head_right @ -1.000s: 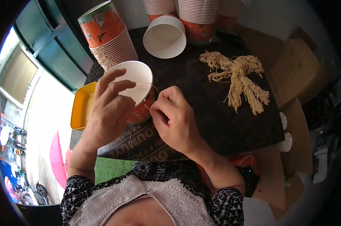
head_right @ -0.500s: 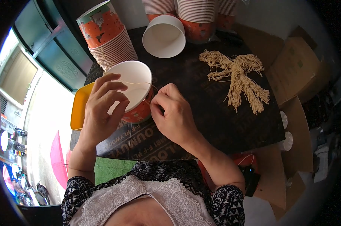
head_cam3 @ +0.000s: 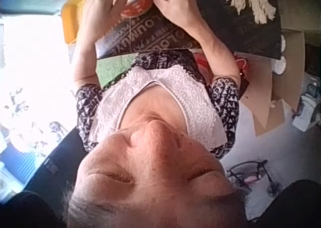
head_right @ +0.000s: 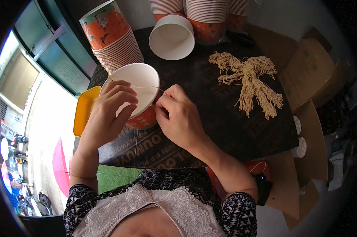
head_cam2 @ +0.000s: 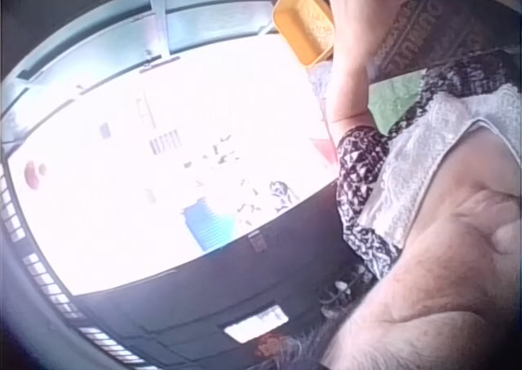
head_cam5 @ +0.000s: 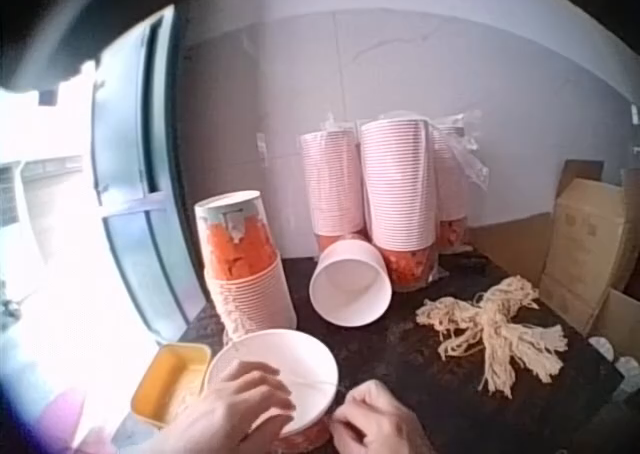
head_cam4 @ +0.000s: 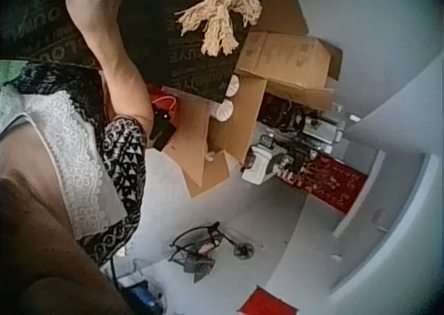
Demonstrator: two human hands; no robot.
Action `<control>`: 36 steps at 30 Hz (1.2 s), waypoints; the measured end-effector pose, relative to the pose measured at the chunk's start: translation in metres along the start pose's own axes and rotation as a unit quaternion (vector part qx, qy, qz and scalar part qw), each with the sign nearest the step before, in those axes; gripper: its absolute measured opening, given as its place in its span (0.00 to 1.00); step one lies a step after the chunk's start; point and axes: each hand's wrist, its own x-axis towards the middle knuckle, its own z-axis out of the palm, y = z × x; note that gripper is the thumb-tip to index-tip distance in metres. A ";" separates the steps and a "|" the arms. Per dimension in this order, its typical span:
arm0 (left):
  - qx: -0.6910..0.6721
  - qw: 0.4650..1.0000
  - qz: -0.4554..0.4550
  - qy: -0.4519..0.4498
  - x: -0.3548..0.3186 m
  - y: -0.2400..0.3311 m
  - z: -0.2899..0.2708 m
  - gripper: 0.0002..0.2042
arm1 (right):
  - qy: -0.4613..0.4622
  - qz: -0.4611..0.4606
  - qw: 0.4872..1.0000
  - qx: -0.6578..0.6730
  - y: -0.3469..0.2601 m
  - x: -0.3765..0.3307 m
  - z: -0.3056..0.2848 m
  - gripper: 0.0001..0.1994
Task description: The recorder is attaching rope handles to paper buckets by threading the ends through pre-cut holes and securing them with stoppers.
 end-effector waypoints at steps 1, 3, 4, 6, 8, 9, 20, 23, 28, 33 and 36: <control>-0.023 0.999 -0.012 -0.027 0.002 -0.001 -0.001 0.05 | -0.001 0.002 1.000 -0.003 0.000 0.001 0.000 0.03; -0.045 0.997 -0.024 -0.054 0.006 -0.003 -0.001 0.07 | 0.000 -0.002 1.000 -0.001 0.000 0.002 0.002 0.03; -0.040 0.996 -0.026 -0.082 0.009 -0.006 -0.001 0.09 | 0.003 -0.005 1.000 0.001 -0.001 0.003 0.002 0.03; -0.034 0.993 -0.028 -0.109 0.015 -0.009 0.000 0.11 | 0.005 -0.012 1.000 -0.001 0.000 0.003 0.004 0.03; -0.046 0.985 -0.042 -0.158 0.021 -0.012 0.000 0.14 | 0.009 -0.017 1.000 -0.004 0.001 0.004 0.005 0.04; -0.046 0.985 -0.041 -0.158 0.023 -0.013 0.001 0.14 | 0.013 -0.012 1.000 -0.003 0.001 0.003 0.006 0.03; -0.086 0.990 -0.007 -0.110 0.014 -0.002 -0.007 0.16 | -0.006 0.011 0.999 0.036 -0.005 -0.011 -0.008 0.04; -0.069 0.992 0.049 -0.090 0.013 0.005 -0.002 0.17 | -0.004 -0.003 0.999 0.043 -0.010 -0.011 -0.011 0.04; -0.061 0.993 0.064 -0.076 0.013 0.005 0.006 0.11 | -0.011 -0.020 0.996 0.081 -0.016 -0.010 -0.012 0.05; -0.108 0.989 0.071 -0.073 0.013 0.005 0.009 0.05 | -0.010 -0.022 0.996 0.089 -0.016 -0.010 -0.013 0.05; -0.117 0.989 0.065 -0.063 0.015 0.008 0.009 0.03 | -0.002 -0.032 0.995 0.092 -0.017 -0.009 -0.013 0.05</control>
